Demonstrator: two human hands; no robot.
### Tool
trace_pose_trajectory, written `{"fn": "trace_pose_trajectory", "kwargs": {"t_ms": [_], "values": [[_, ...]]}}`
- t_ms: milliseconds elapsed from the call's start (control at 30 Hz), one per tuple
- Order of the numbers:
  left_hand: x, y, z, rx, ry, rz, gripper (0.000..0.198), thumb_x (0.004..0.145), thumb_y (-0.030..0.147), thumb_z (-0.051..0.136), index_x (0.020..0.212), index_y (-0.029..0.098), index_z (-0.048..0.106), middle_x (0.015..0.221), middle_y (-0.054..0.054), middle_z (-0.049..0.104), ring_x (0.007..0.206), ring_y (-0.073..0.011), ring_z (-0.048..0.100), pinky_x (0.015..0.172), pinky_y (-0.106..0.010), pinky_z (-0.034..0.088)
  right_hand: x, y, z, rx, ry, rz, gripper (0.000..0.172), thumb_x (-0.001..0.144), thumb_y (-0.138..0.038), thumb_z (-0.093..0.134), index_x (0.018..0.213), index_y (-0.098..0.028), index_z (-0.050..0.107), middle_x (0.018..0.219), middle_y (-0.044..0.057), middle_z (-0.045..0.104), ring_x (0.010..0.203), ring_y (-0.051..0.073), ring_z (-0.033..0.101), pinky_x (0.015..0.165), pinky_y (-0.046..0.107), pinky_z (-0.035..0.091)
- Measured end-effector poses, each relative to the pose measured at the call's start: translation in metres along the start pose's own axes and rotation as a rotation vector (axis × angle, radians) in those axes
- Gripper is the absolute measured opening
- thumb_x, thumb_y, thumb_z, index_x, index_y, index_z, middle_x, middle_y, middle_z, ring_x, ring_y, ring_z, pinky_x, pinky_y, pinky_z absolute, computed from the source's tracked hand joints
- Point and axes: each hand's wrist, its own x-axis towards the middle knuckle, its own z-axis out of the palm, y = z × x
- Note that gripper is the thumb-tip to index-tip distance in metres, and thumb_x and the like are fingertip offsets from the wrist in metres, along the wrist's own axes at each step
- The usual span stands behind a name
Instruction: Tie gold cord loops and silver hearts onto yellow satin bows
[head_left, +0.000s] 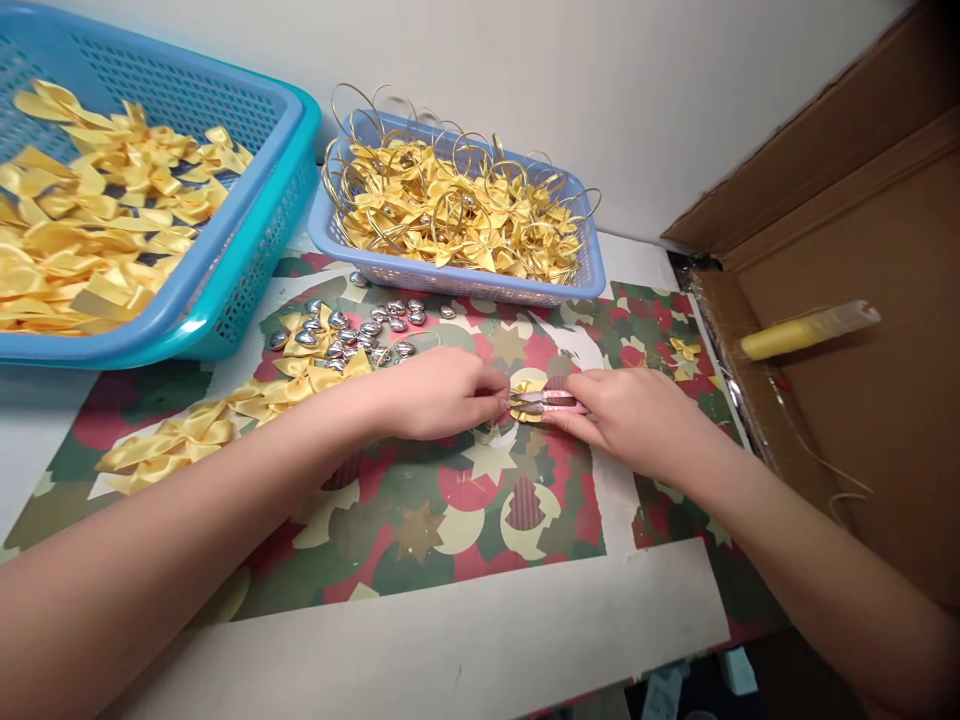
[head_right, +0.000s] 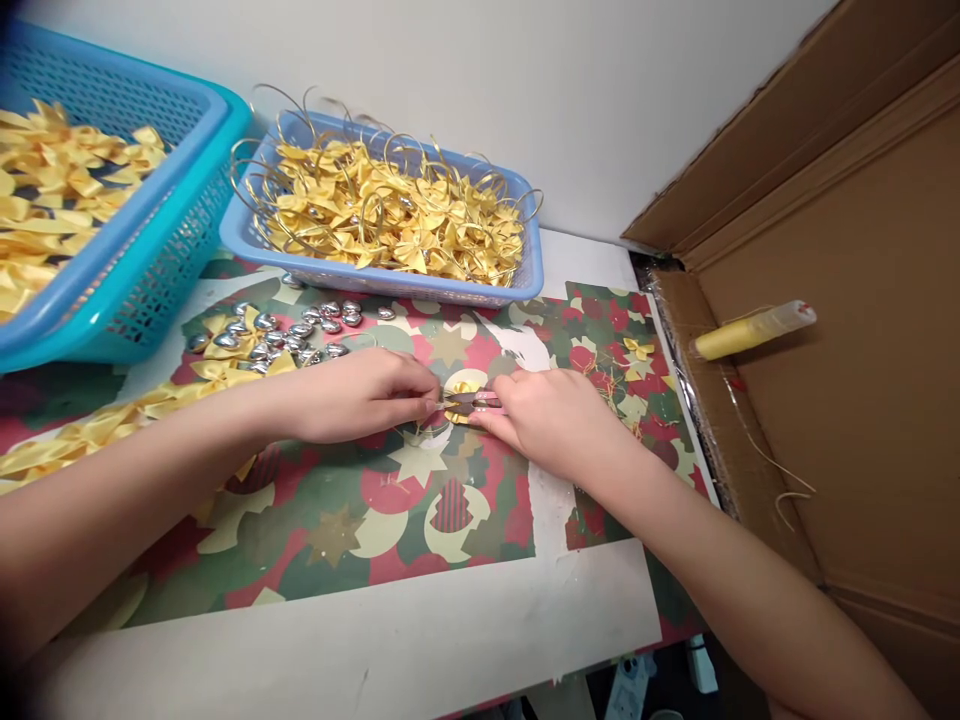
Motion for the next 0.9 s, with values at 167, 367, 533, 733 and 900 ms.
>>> {"fn": "trace_pose_trajectory", "kwargs": {"t_ms": [167,367,533,733,900], "values": [[0.001,0.000,0.000,-0.014,0.014,0.009,0.028,0.090,0.029,0.045,0.076,0.020,0.067,0.071,-0.002,0.066,0.066,-0.0172,0.057,0.064,-0.026,0.038,-0.001,-0.001,-0.002,-0.012,0.028,-0.022,0.044,0.095,-0.054,0.049,0.072,-0.017,0.059,0.068,0.006,0.063,0.054,0.015,0.051,0.048,0.027,0.016],[0.000,0.001,0.000,-0.015,0.010,0.014,0.027,0.090,0.028,0.045,0.076,0.020,0.067,0.070,-0.002,0.065,0.065,-0.0167,0.056,0.063,-0.025,0.037,-0.001,-0.005,-0.006,-0.044,0.040,-0.037,0.044,0.094,-0.054,0.049,0.072,-0.017,0.060,0.066,0.006,0.063,0.054,0.016,0.052,0.047,0.027,0.015],[0.000,0.000,0.000,-0.040,0.015,0.012,0.027,0.089,0.028,0.046,0.075,0.021,0.067,0.071,-0.002,0.066,0.065,-0.0169,0.056,0.063,-0.025,0.038,0.001,-0.006,-0.008,-0.057,0.030,-0.050,0.044,0.095,-0.053,0.049,0.072,-0.017,0.060,0.064,0.006,0.062,0.052,0.017,0.050,0.047,0.028,0.014],[0.000,-0.001,0.000,-0.035,0.024,0.020,0.027,0.088,0.028,0.045,0.070,0.020,0.063,0.066,-0.001,0.063,0.062,-0.0164,0.054,0.061,-0.025,0.038,0.001,-0.007,-0.009,-0.047,0.023,-0.054,0.043,0.096,-0.048,0.048,0.068,-0.017,0.058,0.065,0.005,0.062,0.050,0.014,0.048,0.047,0.028,0.015],[-0.002,-0.002,-0.003,-0.101,-0.005,-0.010,0.026,0.088,0.030,0.045,0.069,0.020,0.059,0.064,0.000,0.059,0.060,-0.0153,0.052,0.058,-0.025,0.036,-0.005,0.007,-0.010,0.035,0.077,0.057,0.041,0.092,-0.053,0.051,0.070,-0.019,0.054,0.066,0.004,0.061,0.053,0.015,0.047,0.049,0.027,0.018]]}}
